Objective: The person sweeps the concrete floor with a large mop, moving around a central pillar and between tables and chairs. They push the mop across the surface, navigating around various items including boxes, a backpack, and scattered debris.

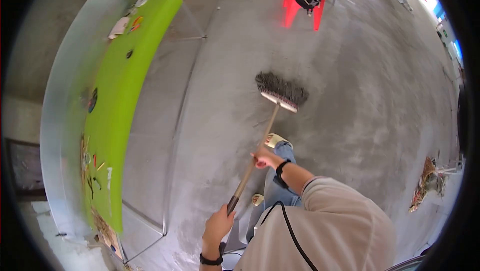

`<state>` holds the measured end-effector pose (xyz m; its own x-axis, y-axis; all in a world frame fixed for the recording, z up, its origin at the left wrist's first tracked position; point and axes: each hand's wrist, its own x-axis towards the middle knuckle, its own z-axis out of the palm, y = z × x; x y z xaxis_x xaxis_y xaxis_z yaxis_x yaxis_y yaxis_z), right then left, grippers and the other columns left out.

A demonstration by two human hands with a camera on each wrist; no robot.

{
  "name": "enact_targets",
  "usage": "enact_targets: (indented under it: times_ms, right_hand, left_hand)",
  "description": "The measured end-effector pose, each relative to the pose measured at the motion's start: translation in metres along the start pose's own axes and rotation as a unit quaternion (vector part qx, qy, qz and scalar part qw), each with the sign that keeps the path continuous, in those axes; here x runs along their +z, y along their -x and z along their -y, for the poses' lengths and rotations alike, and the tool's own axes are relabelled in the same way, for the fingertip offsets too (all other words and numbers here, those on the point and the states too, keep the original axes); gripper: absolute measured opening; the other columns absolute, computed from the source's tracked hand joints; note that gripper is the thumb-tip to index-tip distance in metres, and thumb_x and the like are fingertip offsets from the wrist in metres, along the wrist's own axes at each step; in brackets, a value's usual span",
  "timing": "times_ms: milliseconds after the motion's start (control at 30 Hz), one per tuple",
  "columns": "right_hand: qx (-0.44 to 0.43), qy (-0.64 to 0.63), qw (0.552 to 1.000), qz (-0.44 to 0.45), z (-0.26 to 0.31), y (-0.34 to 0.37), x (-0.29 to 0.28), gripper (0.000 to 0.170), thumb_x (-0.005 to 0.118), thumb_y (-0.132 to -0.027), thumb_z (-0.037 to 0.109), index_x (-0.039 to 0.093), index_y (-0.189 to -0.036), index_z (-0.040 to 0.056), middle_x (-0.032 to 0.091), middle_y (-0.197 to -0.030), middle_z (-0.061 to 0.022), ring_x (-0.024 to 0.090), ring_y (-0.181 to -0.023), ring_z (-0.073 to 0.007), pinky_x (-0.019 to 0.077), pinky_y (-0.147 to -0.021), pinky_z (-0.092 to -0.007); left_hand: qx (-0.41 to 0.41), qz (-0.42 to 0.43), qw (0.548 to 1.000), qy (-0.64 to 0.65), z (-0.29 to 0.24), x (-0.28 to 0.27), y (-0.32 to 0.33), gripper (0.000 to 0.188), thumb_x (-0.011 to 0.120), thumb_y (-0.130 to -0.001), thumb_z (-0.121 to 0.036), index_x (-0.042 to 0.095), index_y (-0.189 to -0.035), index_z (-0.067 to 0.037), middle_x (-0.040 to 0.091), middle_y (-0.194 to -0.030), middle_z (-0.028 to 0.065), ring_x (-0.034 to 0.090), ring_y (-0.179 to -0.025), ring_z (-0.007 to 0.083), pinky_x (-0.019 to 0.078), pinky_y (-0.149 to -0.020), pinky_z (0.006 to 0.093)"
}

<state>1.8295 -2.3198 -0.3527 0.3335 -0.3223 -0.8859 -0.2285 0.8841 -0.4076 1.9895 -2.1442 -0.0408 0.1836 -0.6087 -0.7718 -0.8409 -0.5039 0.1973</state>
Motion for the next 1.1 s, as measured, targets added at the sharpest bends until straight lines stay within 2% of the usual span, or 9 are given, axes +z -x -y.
enact_targets:
  times_ms: [267, 400, 467, 500, 567, 767, 867, 1033, 1100]
  right_hand:
    - [-0.001, 0.071, 0.993, -0.091, -0.139, 0.061, 0.169, 0.031, 0.060, -0.084, 0.025, 0.053, -0.083, -0.0047, 0.056, -0.064, -0.0131, 0.055, -0.044, -0.0209, 0.0432, -0.035, -0.0306]
    - [0.003, 0.094, 0.994, -0.046, -0.153, 0.035, 0.164, 0.033, 0.062, -0.081, 0.024, 0.051, -0.090, -0.0053, 0.059, -0.071, -0.0128, 0.059, -0.055, -0.0225, 0.0444, -0.042, -0.0315]
    - [-0.191, 0.085, 0.963, -0.170, -0.152, 0.030, 0.164, 0.036, 0.064, -0.077, 0.021, 0.049, -0.097, -0.0050, 0.058, -0.073, -0.0129, 0.061, -0.065, -0.0219, 0.0457, -0.051, -0.0316]
    - [-0.142, 0.044, 0.977, -0.154, -0.130, 0.044, 0.160, 0.040, 0.065, -0.073, 0.016, 0.049, -0.102, -0.0049, 0.058, -0.072, -0.0109, 0.060, -0.070, -0.0216, 0.0474, -0.060, -0.0324]
    - [-0.146, -0.017, 0.977, -0.157, -0.136, 0.029, 0.162, 0.046, 0.066, -0.071, 0.014, 0.046, -0.108, -0.0041, 0.059, -0.074, -0.0117, 0.060, -0.068, -0.0220, 0.0481, -0.060, -0.0335]
    - [-0.133, -0.031, 0.948, -0.287, -0.172, -0.033, 0.159, 0.069, 0.070, -0.063, 0.014, 0.040, -0.123, -0.0040, 0.060, -0.081, -0.0139, 0.061, -0.072, -0.0242, 0.0493, -0.064, -0.0337]
    - [-0.077, -0.137, 0.966, -0.204, -0.106, -0.024, 0.112, 0.068, 0.067, -0.068, 0.005, 0.035, -0.127, -0.0027, 0.059, -0.088, -0.0093, 0.059, -0.071, -0.0162, 0.0490, -0.063, -0.0277]
    - [-0.166, -0.036, 0.952, -0.254, -0.022, -0.117, -0.022, 0.056, 0.061, -0.077, 0.010, 0.038, -0.127, -0.0003, 0.058, -0.072, -0.0036, 0.056, -0.062, -0.0115, 0.0467, -0.052, -0.0277]
    - [-0.041, -0.227, 0.970, -0.078, 0.057, -0.117, -0.102, 0.052, 0.058, -0.080, 0.017, 0.040, -0.126, 0.0011, 0.054, -0.067, -0.0027, 0.056, -0.059, -0.0120, 0.0457, -0.050, -0.0268]
  left_hand:
    - [-0.091, 0.050, 0.990, 0.099, 0.170, 0.054, 0.100, 0.049, 0.056, -0.083, -0.037, 0.048, -0.126, -0.014, 0.059, -0.111, 0.0183, 0.054, -0.106, 0.0326, 0.0440, -0.086, 0.0360]
    - [-0.083, 0.007, 0.982, 0.171, 0.167, 0.048, 0.086, 0.038, 0.059, -0.081, -0.035, 0.057, -0.115, -0.019, 0.063, -0.097, 0.0174, 0.058, -0.098, 0.0330, 0.0466, -0.077, 0.0386]
    - [-0.141, -0.035, 0.989, 0.004, 0.150, 0.039, 0.074, 0.033, 0.063, -0.078, -0.030, 0.061, -0.106, -0.014, 0.063, -0.079, 0.0154, 0.060, -0.087, 0.0302, 0.0445, -0.073, 0.0392]
    - [-0.145, -0.026, 0.989, 0.005, 0.152, 0.041, 0.068, 0.033, 0.063, -0.078, -0.030, 0.061, -0.106, -0.014, 0.063, -0.079, 0.0154, 0.060, -0.087, 0.0302, 0.0445, -0.073, 0.0392]
    - [0.121, -0.225, 0.954, -0.156, 0.169, 0.049, 0.052, 0.030, 0.067, -0.073, -0.027, 0.062, -0.097, -0.008, 0.056, -0.064, 0.0066, 0.054, -0.071, 0.0263, 0.0403, -0.070, 0.0383]
    - [0.125, -0.155, 0.979, -0.036, 0.193, 0.074, 0.022, 0.038, 0.070, -0.071, -0.027, 0.059, -0.101, -0.007, 0.055, -0.065, 0.0068, 0.055, -0.065, 0.0255, 0.0441, -0.061, 0.0386]
    - [0.101, -0.095, 0.990, -0.024, 0.166, 0.071, -0.022, 0.042, 0.070, -0.073, -0.028, 0.058, -0.106, -0.005, 0.056, -0.066, 0.0101, 0.058, -0.058, 0.0288, 0.0472, -0.049, 0.0406]
    - [0.137, -0.138, 0.981, -0.009, 0.052, 0.032, -0.160, 0.042, 0.066, -0.076, -0.026, 0.055, -0.112, -0.006, 0.057, -0.067, 0.0130, 0.058, -0.056, 0.0338, 0.0461, -0.047, 0.0420]
    - [0.168, -0.143, 0.975, -0.002, -0.014, 0.018, -0.225, 0.040, 0.063, -0.079, -0.025, 0.054, -0.112, -0.006, 0.058, -0.074, 0.0142, 0.059, -0.063, 0.0345, 0.0473, -0.051, 0.0423]
